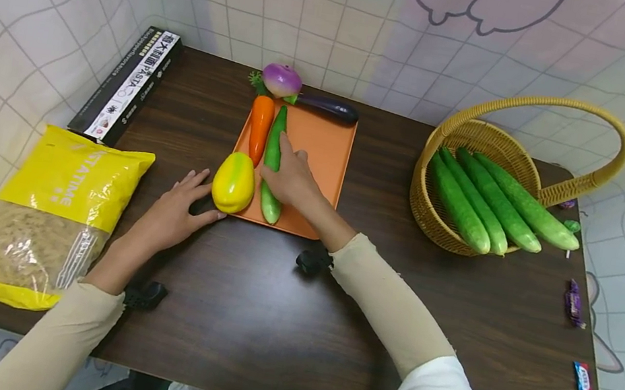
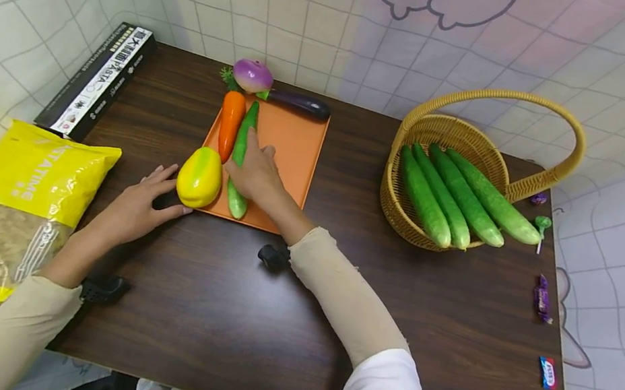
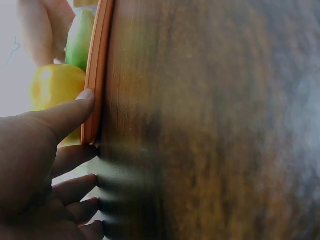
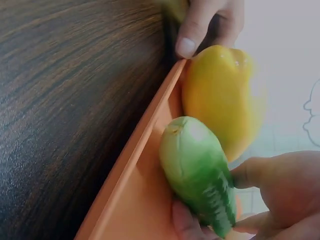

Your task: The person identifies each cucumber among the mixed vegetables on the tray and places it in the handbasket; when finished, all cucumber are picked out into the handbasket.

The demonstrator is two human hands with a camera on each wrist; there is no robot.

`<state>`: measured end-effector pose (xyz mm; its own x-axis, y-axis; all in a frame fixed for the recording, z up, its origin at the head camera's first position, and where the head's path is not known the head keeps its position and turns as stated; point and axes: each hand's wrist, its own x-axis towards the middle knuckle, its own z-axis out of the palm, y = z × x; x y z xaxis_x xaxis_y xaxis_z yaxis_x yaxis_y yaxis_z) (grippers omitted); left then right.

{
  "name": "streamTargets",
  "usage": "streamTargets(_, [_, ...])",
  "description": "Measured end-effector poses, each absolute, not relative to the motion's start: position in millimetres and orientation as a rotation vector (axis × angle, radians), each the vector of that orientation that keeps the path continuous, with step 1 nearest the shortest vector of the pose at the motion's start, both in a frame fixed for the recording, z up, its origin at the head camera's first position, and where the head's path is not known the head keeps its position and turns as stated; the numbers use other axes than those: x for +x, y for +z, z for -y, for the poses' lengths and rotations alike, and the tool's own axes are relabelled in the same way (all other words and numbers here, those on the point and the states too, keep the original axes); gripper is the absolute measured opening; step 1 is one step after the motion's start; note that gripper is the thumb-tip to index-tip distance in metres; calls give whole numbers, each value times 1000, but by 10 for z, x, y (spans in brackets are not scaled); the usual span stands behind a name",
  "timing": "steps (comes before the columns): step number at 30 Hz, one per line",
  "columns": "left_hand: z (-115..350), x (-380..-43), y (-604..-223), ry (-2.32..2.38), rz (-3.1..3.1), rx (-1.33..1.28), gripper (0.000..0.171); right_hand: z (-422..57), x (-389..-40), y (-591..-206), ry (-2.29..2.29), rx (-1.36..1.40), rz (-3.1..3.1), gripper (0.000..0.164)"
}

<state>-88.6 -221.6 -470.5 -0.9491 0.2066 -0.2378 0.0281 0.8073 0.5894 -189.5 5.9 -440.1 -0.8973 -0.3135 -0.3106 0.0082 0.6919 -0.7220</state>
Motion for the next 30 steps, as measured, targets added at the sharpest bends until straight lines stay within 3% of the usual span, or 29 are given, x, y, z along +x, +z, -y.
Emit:
streamTargets(12, [2221, -888, -4703, 867, -2702, 179, 74, -355, -1769, -4300, -1299, -334, -2347, 77])
streamTargets(30, [2201, -891, -4688, 861, -2680, 165, 77, -1611, -888, -3680, -1254, -463, -2560, 75])
